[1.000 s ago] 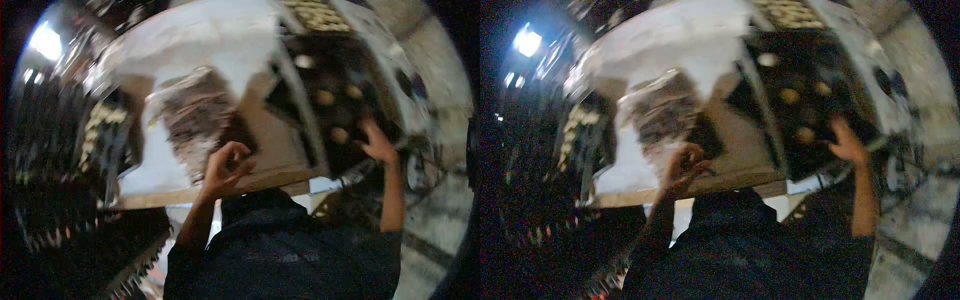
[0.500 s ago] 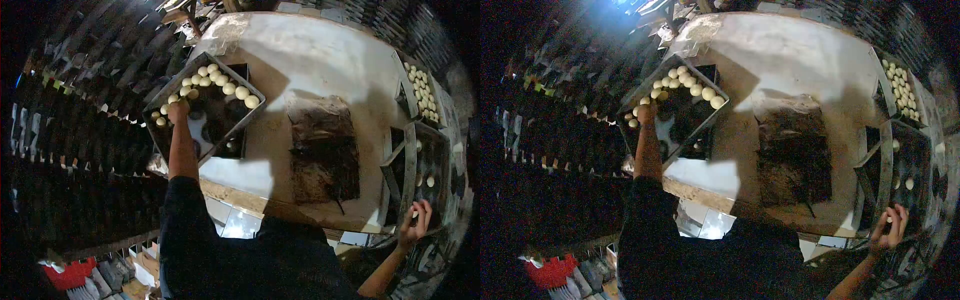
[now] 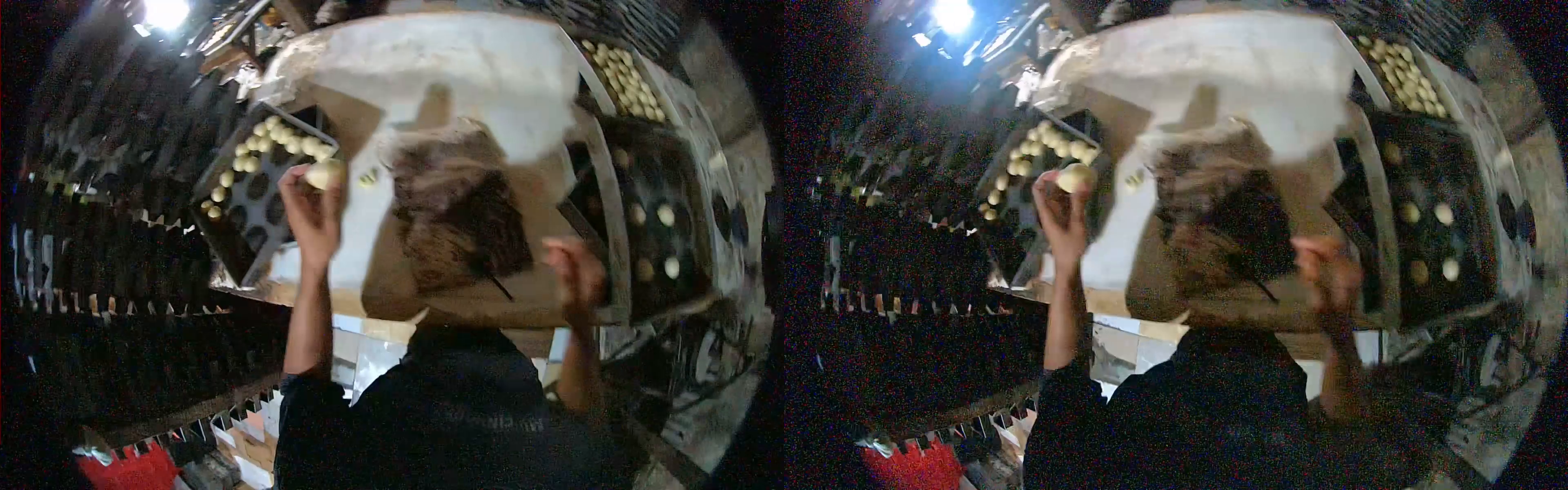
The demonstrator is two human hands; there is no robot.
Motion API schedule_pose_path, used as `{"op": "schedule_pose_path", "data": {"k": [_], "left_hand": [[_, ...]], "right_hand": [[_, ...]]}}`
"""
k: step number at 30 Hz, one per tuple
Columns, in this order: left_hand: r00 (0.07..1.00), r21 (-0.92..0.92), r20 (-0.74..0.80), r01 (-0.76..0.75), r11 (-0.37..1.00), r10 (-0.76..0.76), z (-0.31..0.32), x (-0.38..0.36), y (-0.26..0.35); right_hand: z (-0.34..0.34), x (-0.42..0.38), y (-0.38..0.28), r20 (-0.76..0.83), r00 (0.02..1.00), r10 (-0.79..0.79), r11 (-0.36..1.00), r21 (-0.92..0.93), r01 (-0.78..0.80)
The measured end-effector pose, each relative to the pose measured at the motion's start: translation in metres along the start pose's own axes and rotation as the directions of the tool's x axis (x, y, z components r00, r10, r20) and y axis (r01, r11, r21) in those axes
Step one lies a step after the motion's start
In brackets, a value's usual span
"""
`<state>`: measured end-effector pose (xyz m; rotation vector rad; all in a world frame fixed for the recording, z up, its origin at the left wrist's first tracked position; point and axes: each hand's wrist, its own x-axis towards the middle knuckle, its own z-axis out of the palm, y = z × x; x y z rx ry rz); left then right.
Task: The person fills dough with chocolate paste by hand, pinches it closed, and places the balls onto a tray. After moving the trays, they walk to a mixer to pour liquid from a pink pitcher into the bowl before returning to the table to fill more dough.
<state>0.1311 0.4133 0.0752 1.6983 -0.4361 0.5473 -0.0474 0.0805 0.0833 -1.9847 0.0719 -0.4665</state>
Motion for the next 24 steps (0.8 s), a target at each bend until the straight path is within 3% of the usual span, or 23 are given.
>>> {"op": "schedule_pose_path", "data": {"k": [2,4,6,7,9,10,11,12,13,15,17,18,20,22,23,24], "left_hand": [[0.986,-0.019,0.168,0.017,1.000,-0.014,0.067,-0.051,0.045],[0.898,-0.010,0.439,0.036,0.999,-0.028,0.113,-0.091,0.092],[0.805,0.062,0.591,0.022,0.998,-0.054,0.135,-0.097,0.138],[0.826,-0.024,0.560,0.100,0.995,-0.069,0.137,-0.105,0.143],[0.863,-0.207,0.494,0.238,0.949,-0.109,0.138,-0.120,0.151],[0.869,-0.254,0.465,0.315,0.915,-0.170,0.138,-0.127,0.159],[0.870,-0.306,0.435,0.384,0.871,-0.231,0.137,-0.134,0.166],[0.876,-0.226,0.380,0.401,0.888,-0.298,0.134,-0.139,0.173],[0.890,-0.301,0.270,0.440,0.846,-0.367,0.135,-0.148,0.181],[0.950,-0.215,0.207,0.279,0.936,-0.235,0.125,-0.164,0.181],[0.988,-0.100,0.144,0.073,0.992,-0.059,0.115,-0.184,0.182],[0.991,-0.024,0.130,0.032,0.999,-0.029,0.107,-0.193,0.182],[0.993,-0.251,0.058,0.115,0.961,-0.104,0.091,-0.205,0.189],[0.981,-0.386,0.125,0.187,0.904,-0.150,0.060,-0.207,0.188],[0.955,-0.283,0.167,0.285,0.916,-0.246,0.039,-0.216,0.184],[0.918,-0.173,0.208,0.375,0.911,-0.339,0.018,-0.226,0.179]], "right_hand": [[0.016,0.005,0.009,0.187,0.977,0.104,0.954,0.258,-0.151],[0.011,0.007,-0.002,0.291,0.955,-0.065,0.967,0.255,-0.012],[0.001,0.001,-0.006,0.231,0.973,0.013,0.891,0.438,-0.116],[-0.005,-0.002,-0.008,0.210,0.976,0.054,0.840,0.519,-0.158],[-0.018,-0.007,-0.011,0.106,0.945,-0.309,0.888,0.387,0.247],[-0.021,-0.010,-0.014,0.077,0.870,-0.487,0.843,0.302,0.445],[-0.017,-0.019,-0.020,0.102,0.847,-0.522,0.823,0.322,0.468],[-0.012,-0.031,-0.037,0.023,0.874,-0.486,0.802,0.409,0.435],[-0.013,-0.040,-0.042,-0.008,0.896,-0.445,0.849,0.314,0.424],[-0.005,-0.052,-0.048,-0.049,0.926,-0.375,0.879,0.300,0.372],[0.019,-0.065,-0.048,-0.031,0.953,-0.302,0.841,0.461,0.282],[0.030,-0.072,-0.058,-0.060,0.948,-0.312,0.847,0.435,0.306],[0.049,-0.094,-0.082,-0.105,0.964,-0.245,0.890,0.370,0.266],[0.091,-0.109,-0.088,-0.161,0.915,-0.371,0.876,0.265,0.402],[0.108,-0.120,-0.087,-0.080,0.939,-0.335,0.921,0.180,0.344],[0.135,-0.123,-0.082,-0.120,0.940,-0.318,0.915,0.223,0.338]]}}
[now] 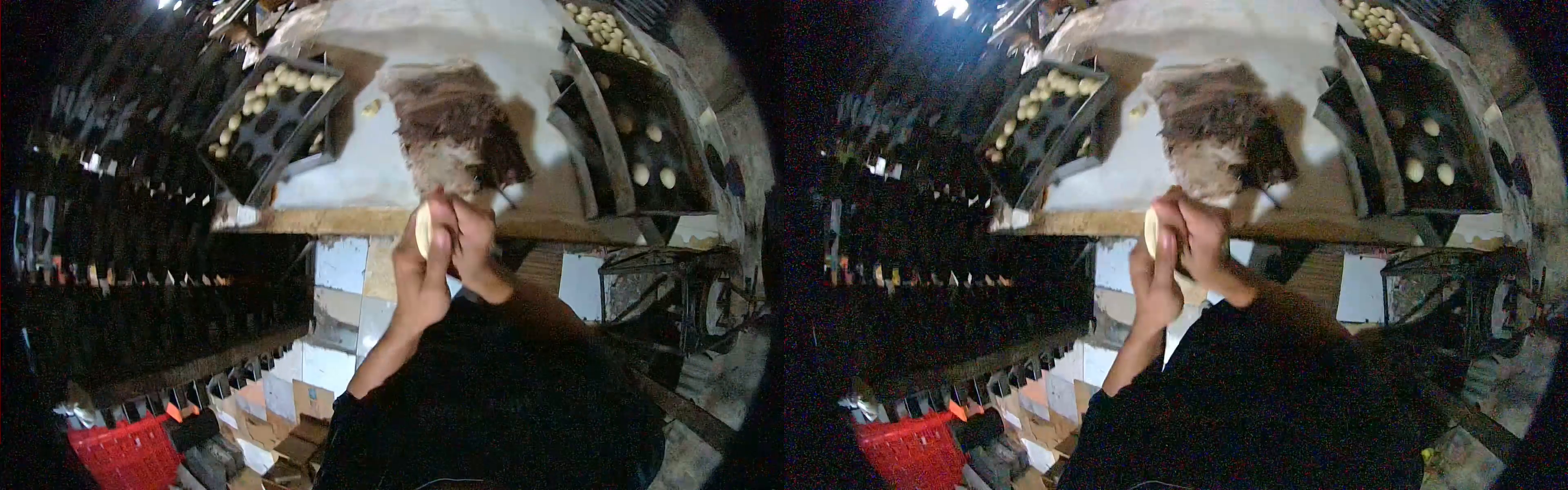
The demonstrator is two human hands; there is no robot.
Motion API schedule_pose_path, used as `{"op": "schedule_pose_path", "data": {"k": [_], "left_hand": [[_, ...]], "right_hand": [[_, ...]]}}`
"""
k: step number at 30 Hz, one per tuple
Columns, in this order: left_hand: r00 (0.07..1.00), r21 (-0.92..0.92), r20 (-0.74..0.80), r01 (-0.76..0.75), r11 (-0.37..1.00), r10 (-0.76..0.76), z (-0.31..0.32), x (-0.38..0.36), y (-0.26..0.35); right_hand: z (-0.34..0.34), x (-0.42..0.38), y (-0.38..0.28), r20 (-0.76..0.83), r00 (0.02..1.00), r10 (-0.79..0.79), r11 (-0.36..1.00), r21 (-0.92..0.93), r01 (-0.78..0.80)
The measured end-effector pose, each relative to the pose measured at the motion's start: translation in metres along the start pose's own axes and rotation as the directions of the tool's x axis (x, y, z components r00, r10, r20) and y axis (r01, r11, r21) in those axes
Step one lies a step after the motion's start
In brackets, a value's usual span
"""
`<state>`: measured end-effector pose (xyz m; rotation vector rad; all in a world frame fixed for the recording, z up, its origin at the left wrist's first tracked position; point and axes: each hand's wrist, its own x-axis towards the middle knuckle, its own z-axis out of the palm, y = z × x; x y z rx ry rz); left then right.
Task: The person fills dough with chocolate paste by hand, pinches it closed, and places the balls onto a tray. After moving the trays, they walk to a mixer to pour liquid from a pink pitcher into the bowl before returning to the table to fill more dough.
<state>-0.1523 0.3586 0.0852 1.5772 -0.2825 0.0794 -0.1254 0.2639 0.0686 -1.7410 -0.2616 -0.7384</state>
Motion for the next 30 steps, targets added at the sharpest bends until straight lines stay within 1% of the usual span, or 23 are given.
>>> {"op": "schedule_pose_path", "data": {"k": [2,3,4,5,6,7,8,9,10,11,12,14,15,16,18,20,21,22,24,25,28,29,30], "left_hand": [[0.978,0.158,-0.044,0.210,0.965,-0.205,-0.037,-0.014,-0.003],[0.980,0.092,-0.176,0.110,0.990,-0.092,-0.042,-0.020,-0.010],[0.944,-0.172,-0.132,0.279,0.945,-0.303,-0.058,-0.026,-0.016],[0.882,-0.448,-0.103,0.372,0.813,-0.460,-0.071,-0.029,-0.024],[0.805,-0.681,-0.030,0.417,0.601,-0.592,-0.079,-0.031,-0.035],[0.795,-0.708,-0.036,0.408,0.577,-0.606,-0.081,-0.034,-0.049],[0.784,-0.641,0.038,0.496,0.587,-0.620,-0.080,-0.043,-0.061],[0.768,-0.562,0.113,0.573,0.597,-0.630,-0.079,-0.052,-0.074],[0.766,-0.561,0.287,0.621,0.547,-0.575,-0.077,-0.052,-0.077],[0.625,-0.584,0.248,0.706,0.401,-0.740,-0.077,-0.047,-0.077],[0.683,-0.724,0.361,0.635,0.271,-0.635,-0.078,-0.040,-0.078],[0.663,-0.700,0.542,0.696,0.160,-0.516,-0.084,-0.026,-0.085],[0.673,-0.690,0.515,0.693,0.210,-0.531,-0.083,-0.020,-0.084],[0.684,-0.676,0.484,0.688,0.264,-0.546,-0.082,-0.011,-0.079],[0.702,-0.651,0.383,0.666,0.364,-0.601,-0.085,0.007,-0.074],[0.706,-0.633,0.232,0.631,0.447,-0.669,-0.090,0.025,-0.070],[0.720,-0.685,0.207,0.590,0.427,-0.662,-0.091,0.037,-0.066],[0.674,-0.658,0.209,0.633,0.408,-0.709,-0.098,0.046,-0.070],[0.715,-0.624,0.051,0.568,0.537,-0.698,-0.097,0.058,-0.090],[0.761,-0.600,0.116,0.566,0.566,-0.638,-0.097,0.068,-0.093],[0.787,-0.643,0.142,0.535,0.548,-0.601,-0.093,0.088,-0.111],[0.801,-0.631,0.145,0.527,0.569,-0.580,-0.089,0.093,-0.113],[0.800,-0.628,0.143,0.528,0.571,-0.582,-0.085,0.101,-0.113]], "right_hand": [[0.025,-0.007,0.015,0.270,0.948,0.166,0.985,-0.084,-0.149],[0.037,-0.016,0.020,0.230,0.973,-0.016,0.975,-0.211,0.066],[0.046,-0.025,0.025,0.215,0.955,-0.202,0.902,-0.340,0.267],[0.049,-0.030,0.032,0.300,0.929,-0.215,0.920,-0.257,0.296],[0.048,-0.027,0.023,0.319,0.947,0.027,0.981,-0.189,0.035],[0.053,-0.037,0.025,0.291,0.951,0.106,0.988,-0.142,-0.067],[0.059,-0.048,0.031,0.260,0.948,0.182,0.982,-0.094,-0.162],[0.058,-0.055,0.034,0.286,0.939,0.193,0.979,-0.118,-0.165],[0.054,-0.063,0.039,0.315,0.927,0.205,0.976,-0.143,-0.167],[0.048,-0.073,0.054,0.301,0.929,0.217,0.974,-0.129,-0.185],[0.035,-0.066,0.045,0.354,0.854,0.382,0.920,-0.057,-0.388],[0.007,-0.055,0.081,0.343,0.830,0.441,0.888,-0.034,-0.458],[-0.012,-0.052,0.119,0.213,0.938,0.275,0.937,-0.276,-0.212],[-0.035,-0.048,0.152,0.132,0.990,0.054,0.856,-0.517,0.022],[-0.080,-0.033,0.172,0.199,0.915,0.350,0.558,-0.829,-0.033],[-0.081,-0.016,0.183,0.203,0.763,0.614,0.356,-0.934,-0.038],[-0.081,-0.013,0.187,0.166,0.657,0.736,0.245,-0.969,-0.030],[-0.080,-0.007,0.193,0.200,0.738,0.644,0.333,-0.942,-0.034],[-0.074,0.006,0.203,0.227,0.870,0.439,0.487,-0.873,-0.018],[-0.071,0.017,0.204,0.288,0.839,0.462,0.517,-0.856,0.010],[-0.069,0.037,0.220,0.437,0.748,0.499,0.640,-0.768,0.023],[-0.073,0.041,0.234,0.422,0.782,0.459,0.679,-0.734,-0.002],[-0.076,0.056,0.245,0.404,0.802,0.440,0.673,-0.740,0.004]]}}
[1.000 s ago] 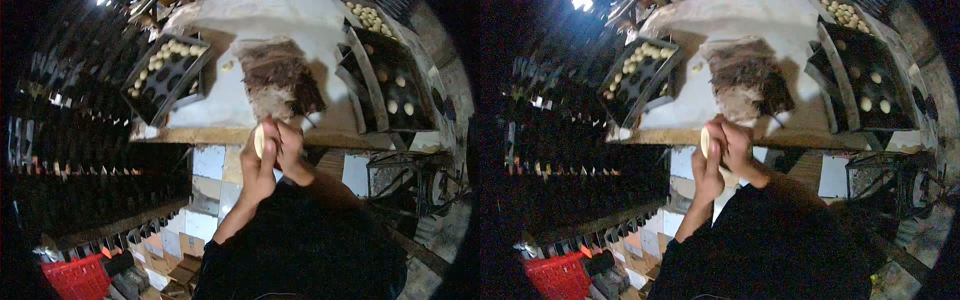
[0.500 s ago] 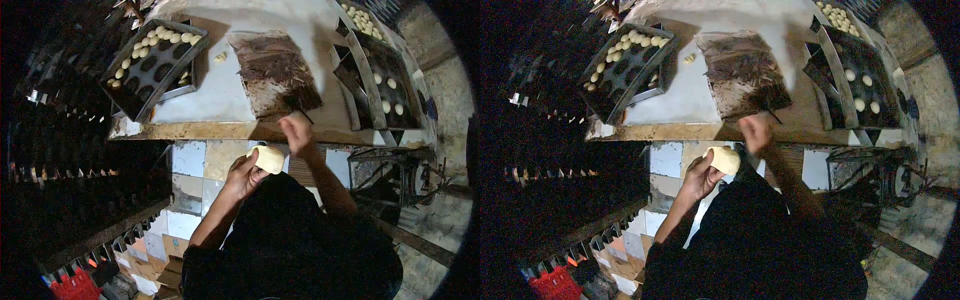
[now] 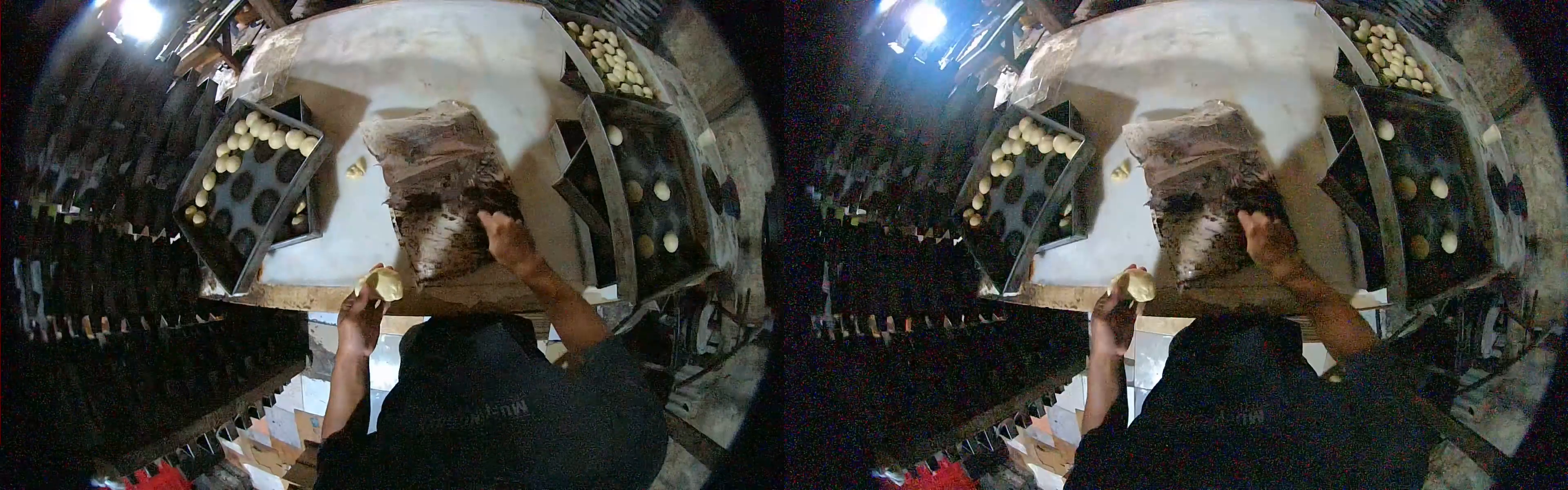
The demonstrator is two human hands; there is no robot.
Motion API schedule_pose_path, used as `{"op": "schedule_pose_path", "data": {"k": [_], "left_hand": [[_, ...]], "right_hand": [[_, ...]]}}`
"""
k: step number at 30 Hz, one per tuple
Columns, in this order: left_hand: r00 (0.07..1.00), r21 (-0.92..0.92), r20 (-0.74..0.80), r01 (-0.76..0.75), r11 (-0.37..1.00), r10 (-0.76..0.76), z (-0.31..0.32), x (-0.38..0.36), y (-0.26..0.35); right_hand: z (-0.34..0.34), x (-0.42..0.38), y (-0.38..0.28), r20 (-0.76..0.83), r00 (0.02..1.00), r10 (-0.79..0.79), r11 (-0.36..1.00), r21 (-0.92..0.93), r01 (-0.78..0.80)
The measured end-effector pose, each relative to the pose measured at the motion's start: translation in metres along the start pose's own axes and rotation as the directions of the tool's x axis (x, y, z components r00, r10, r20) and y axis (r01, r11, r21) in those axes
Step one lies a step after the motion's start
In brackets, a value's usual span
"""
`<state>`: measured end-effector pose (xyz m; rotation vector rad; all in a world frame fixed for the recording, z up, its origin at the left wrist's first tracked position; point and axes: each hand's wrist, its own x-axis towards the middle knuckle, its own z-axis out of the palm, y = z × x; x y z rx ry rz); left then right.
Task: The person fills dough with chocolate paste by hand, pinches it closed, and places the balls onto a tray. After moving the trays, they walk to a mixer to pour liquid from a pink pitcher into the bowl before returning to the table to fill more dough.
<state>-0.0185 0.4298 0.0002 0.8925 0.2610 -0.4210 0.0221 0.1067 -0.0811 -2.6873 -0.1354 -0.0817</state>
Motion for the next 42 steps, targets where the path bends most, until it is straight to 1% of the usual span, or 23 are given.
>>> {"op": "schedule_pose_path", "data": {"k": [2,5,8,9,12,13,15,17,18,20,21,22,23,27,29,31,32,33,34,36,40,41,42], "left_hand": [[1.000,-0.002,-0.014,0.008,1.000,-0.008,0.010,0.011,-0.002],[0.999,0.034,-0.032,0.031,0.999,-0.030,0.030,0.024,0.001],[0.998,0.071,-0.048,0.032,0.997,-0.028,0.043,0.041,0.004],[0.998,0.084,-0.053,0.032,0.996,-0.028,0.046,0.046,0.005],[0.999,0.064,-0.028,0.043,0.997,-0.041,0.046,0.066,0.002],[0.998,0.052,-0.022,0.061,0.997,-0.060,0.052,0.074,0.000],[0.997,0.206,-0.064,0.062,0.977,-0.050,0.061,0.088,-0.010],[0.992,0.355,-0.124,0.067,0.933,-0.024,0.064,0.101,-0.022],[0.997,0.308,-0.059,0.062,0.949,-0.046,0.064,0.105,-0.027],[0.993,0.212,0.084,0.066,0.975,-0.086,0.068,0.109,-0.035],[0.986,0.033,0.085,0.138,0.990,-0.141,0.078,0.108,-0.044],[0.982,0.056,0.069,0.173,0.983,-0.176,0.085,0.103,-0.041],[0.977,0.082,0.061,0.200,0.976,-0.205,0.092,0.092,-0.035],[0.995,0.100,-0.025,0.102,0.990,-0.100,0.064,0.079,-0.041],[0.942,-0.144,0.318,0.158,0.977,-0.106,0.010,0.088,-0.043],[0.995,-0.221,0.028,0.099,0.970,-0.095,0.035,0.061,-0.023],[0.997,-0.228,0.034,0.079,0.970,-0.073,0.042,0.052,-0.017],[0.998,-0.236,0.038,0.059,0.970,-0.051,0.043,0.043,-0.014],[0.999,-0.244,0.043,0.036,0.969,-0.026,0.042,0.034,-0.012],[0.995,-0.276,0.073,-0.039,0.960,0.061,0.037,0.013,-0.006],[0.984,-0.379,0.107,-0.095,0.920,0.145,0.016,-0.034,0.013],[0.978,-0.378,0.149,-0.079,0.922,0.145,0.004,-0.046,0.013],[0.970,-0.378,0.192,-0.064,0.924,0.145,-0.007,-0.058,0.012]], "right_hand": [[-0.012,0.036,0.021,-0.052,0.999,0.001,1.000,-0.025,-0.002],[0.002,0.075,0.042,-0.229,0.953,-0.197,0.975,-0.146,0.166],[-0.003,0.089,0.025,0.176,0.984,-0.032,0.949,-0.304,0.085],[-0.011,0.087,0.021,0.227,0.971,-0.079,0.902,-0.398,0.166],[-0.020,0.099,0.041,0.500,0.847,-0.183,0.965,-0.072,0.251],[-0.016,0.092,0.047,0.464,0.860,-0.213,0.977,0.128,0.173],[-0.001,0.076,0.054,0.363,0.898,-0.247,0.861,0.507,0.032],[0.024,0.059,0.057,0.076,0.943,-0.325,0.710,0.678,0.190],[0.031,0.049,0.056,-0.072,0.937,-0.343,0.619,0.733,0.283],[0.003,0.027,0.032,0.088,0.950,-0.299,0.665,0.733,0.142],[-0.021,0.020,0.005,0.022,0.958,-0.286,0.809,0.541,0.230],[-0.033,0.009,-0.013,-0.047,0.956,-0.289,0.906,0.310,0.289],[-0.016,-0.010,-0.019,-0.221,0.931,-0.291,0.941,0.107,0.320],[0.017,-0.049,-0.001,-0.144,0.975,-0.171,0.984,-0.081,0.161],[0.024,-0.063,0.010,-0.034,0.996,-0.078,0.983,-0.171,0.071],[-0.014,-0.056,-0.034,-0.167,0.972,-0.166,0.979,-0.149,0.142],[-0.025,-0.052,-0.059,-0.230,0.950,-0.210,0.973,-0.141,0.181],[-0.014,-0.052,-0.078,-0.244,0.964,-0.104,0.919,0.348,0.187],[-0.016,-0.048,-0.107,-0.256,0.967,0.004,0.633,0.749,0.196],[-0.050,-0.049,-0.144,-0.244,0.893,-0.378,0.864,0.253,0.435],[-0.019,-0.058,-0.178,-0.318,0.929,-0.188,0.789,0.515,0.336],[-0.017,-0.064,-0.190,-0.102,0.992,-0.068,0.512,0.850,0.122],[-0.022,-0.069,-0.209,0.120,0.991,0.058,0.119,0.985,-0.126]]}}
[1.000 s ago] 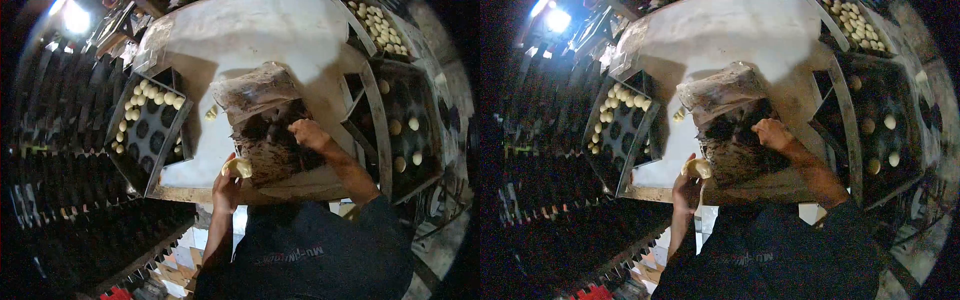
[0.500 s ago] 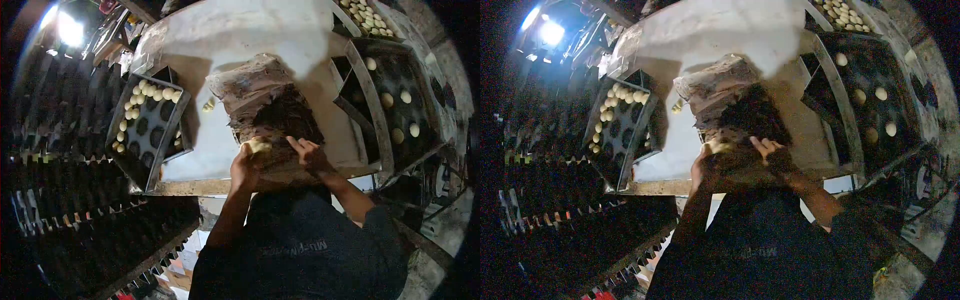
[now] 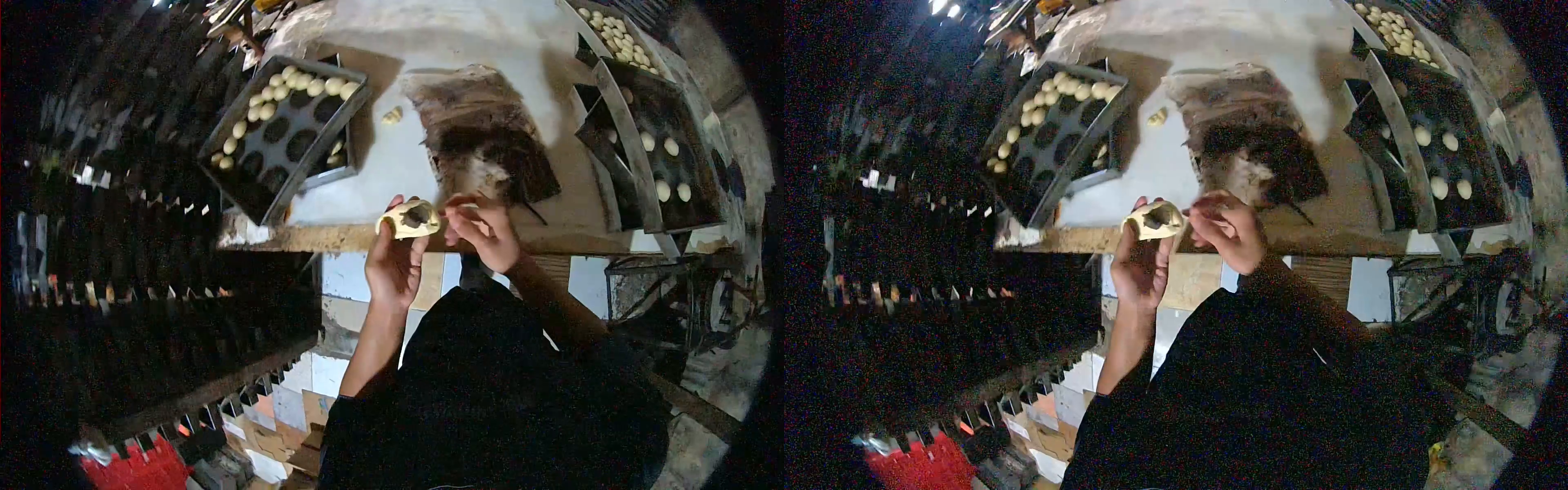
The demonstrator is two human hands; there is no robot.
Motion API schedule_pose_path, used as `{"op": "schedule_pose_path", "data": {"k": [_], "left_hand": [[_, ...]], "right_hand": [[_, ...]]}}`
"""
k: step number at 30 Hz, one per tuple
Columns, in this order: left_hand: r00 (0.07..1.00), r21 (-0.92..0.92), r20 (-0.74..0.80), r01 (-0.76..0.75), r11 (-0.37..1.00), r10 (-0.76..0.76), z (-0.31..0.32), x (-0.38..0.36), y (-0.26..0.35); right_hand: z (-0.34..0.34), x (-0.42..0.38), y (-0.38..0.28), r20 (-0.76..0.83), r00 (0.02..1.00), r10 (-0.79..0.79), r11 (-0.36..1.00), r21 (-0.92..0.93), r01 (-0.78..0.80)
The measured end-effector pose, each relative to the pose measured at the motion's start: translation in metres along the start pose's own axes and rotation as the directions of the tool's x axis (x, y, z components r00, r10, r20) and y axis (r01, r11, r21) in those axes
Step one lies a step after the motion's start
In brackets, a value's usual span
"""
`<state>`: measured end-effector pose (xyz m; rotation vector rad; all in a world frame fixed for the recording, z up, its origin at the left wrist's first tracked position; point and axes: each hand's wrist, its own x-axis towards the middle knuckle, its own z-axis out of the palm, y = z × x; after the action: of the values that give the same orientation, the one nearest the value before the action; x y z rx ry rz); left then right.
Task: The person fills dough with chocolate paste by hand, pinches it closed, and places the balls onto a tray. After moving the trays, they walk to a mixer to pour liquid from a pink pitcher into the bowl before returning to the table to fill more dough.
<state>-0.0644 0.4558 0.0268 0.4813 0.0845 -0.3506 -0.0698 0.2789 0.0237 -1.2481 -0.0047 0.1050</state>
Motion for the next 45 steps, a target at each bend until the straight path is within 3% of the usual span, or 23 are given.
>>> {"op": "schedule_pose_path", "data": {"k": [2,4,5,8,10,12,13,16,17,18,20,22,23,25,26,28,29,30,34,36,38,40,45], "left_hand": [[0.986,0.303,0.025,-0.167,0.938,0.167,-0.009,-0.025,-0.009],[0.864,0.849,0.244,-0.410,0.334,0.441,-0.013,-0.049,-0.018],[0.804,0.883,0.430,-0.469,-0.008,0.411,-0.018,-0.059,-0.015],[0.778,0.875,0.483,-0.448,-0.184,0.401,-0.001,-0.099,0.006],[0.813,0.893,0.368,-0.444,0.071,0.451,0.006,-0.120,0.026],[0.850,0.506,0.183,-0.513,0.694,0.494,0.016,-0.138,0.037],[0.854,0.421,0.155,-0.511,0.749,0.496,0.011,-0.142,0.043],[0.731,0.609,0.394,-0.662,0.437,0.558,-0.008,-0.151,0.057],[0.682,0.599,0.433,-0.706,0.377,0.589,-0.010,-0.151,0.054],[0.632,0.585,0.473,-0.747,0.317,0.614,-0.011,-0.149,0.050],[0.506,0.560,0.632,-0.822,0.106,0.587,-0.009,-0.141,0.046],[0.465,0.632,0.643,-0.771,-0.078,0.609,0.002,-0.139,0.037],[0.493,0.696,0.651,-0.691,-0.194,0.578,0.011,-0.140,0.033],[0.554,0.755,0.655,-0.497,-0.427,0.514,0.030,-0.142,0.027],[0.573,0.740,0.673,-0.526,-0.420,0.468,0.037,-0.138,0.024],[0.604,0.704,0.710,-0.589,-0.398,0.362,0.048,-0.126,0.021],[0.660,0.763,0.642,-0.598,-0.244,0.390,0.048,-0.116,0.012],[0.692,0.782,0.482,-0.616,0.092,0.537,0.061,-0.107,-0.008],[0.912,0.483,0.399,-0.302,0.822,0.100,0.069,-0.085,-0.042],[0.759,0.389,0.587,-0.568,0.725,0.280,0.097,-0.054,-0.076],[0.596,0.415,0.755,-0.757,0.505,0.273,0.111,-0.020,-0.100],[0.592,0.495,0.742,-0.801,0.338,0.316,0.141,0.003,-0.124],[0.549,0.528,0.615,-0.820,0.221,0.566,0.215,0.052,-0.212]], "right_hand": [[0.031,-0.012,0.004,0.080,0.963,-0.259,0.902,-0.336,0.271],[0.073,-0.036,-0.020,0.185,0.904,-0.386,0.658,-0.632,0.410],[0.091,-0.046,-0.029,0.221,0.842,-0.492,0.444,-0.768,0.461],[0.123,-0.066,-0.025,0.212,0.777,-0.593,0.373,-0.783,0.498],[0.134,-0.070,-0.026,0.283,0.672,-0.685,0.288,-0.742,0.606],[0.144,-0.075,-0.037,0.375,0.552,-0.745,0.225,-0.637,0.737],[0.150,-0.081,-0.042,0.392,0.587,-0.708,0.312,-0.572,0.758],[0.150,-0.089,-0.071,0.428,0.799,-0.421,0.533,-0.596,0.600],[0.150,-0.094,-0.080,0.274,0.961,-0.029,0.806,-0.563,0.185],[0.147,-0.090,-0.073,0.329,0.942,-0.058,0.913,-0.364,0.184],[0.138,-0.099,-0.082,0.264,0.949,0.175,0.921,-0.383,-0.063],[0.135,-0.101,-0.072,0.362,0.839,-0.405,0.703,-0.464,0.539],[0.127,-0.106,-0.084,0.491,0.806,-0.331,0.553,-0.591,0.588],[0.123,-0.116,-0.080,0.427,0.793,-0.434,0.498,-0.620,0.607],[0.118,-0.121,-0.088,0.405,0.846,-0.348,0.498,-0.684,0.533],[0.095,-0.117,-0.083,0.425,0.764,-0.486,0.374,-0.689,0.621],[0.081,-0.113,-0.080,0.433,0.685,-0.586,0.313,-0.658,0.684],[0.068,-0.112,-0.086,0.404,0.677,-0.615,0.329,-0.649,0.686],[0.010,-0.110,-0.123,0.250,0.752,-0.610,0.501,-0.614,0.610],[-0.019,-0.110,-0.143,0.089,0.893,-0.442,0.733,-0.538,0.416],[-0.061,-0.112,-0.142,0.075,0.971,-0.226,0.949,-0.210,0.237],[-0.105,-0.105,-0.150,0.152,0.833,-0.532,0.721,-0.435,0.540],[-0.179,-0.100,-0.180,0.188,0.521,-0.832,0.289,-0.655,0.698]]}}
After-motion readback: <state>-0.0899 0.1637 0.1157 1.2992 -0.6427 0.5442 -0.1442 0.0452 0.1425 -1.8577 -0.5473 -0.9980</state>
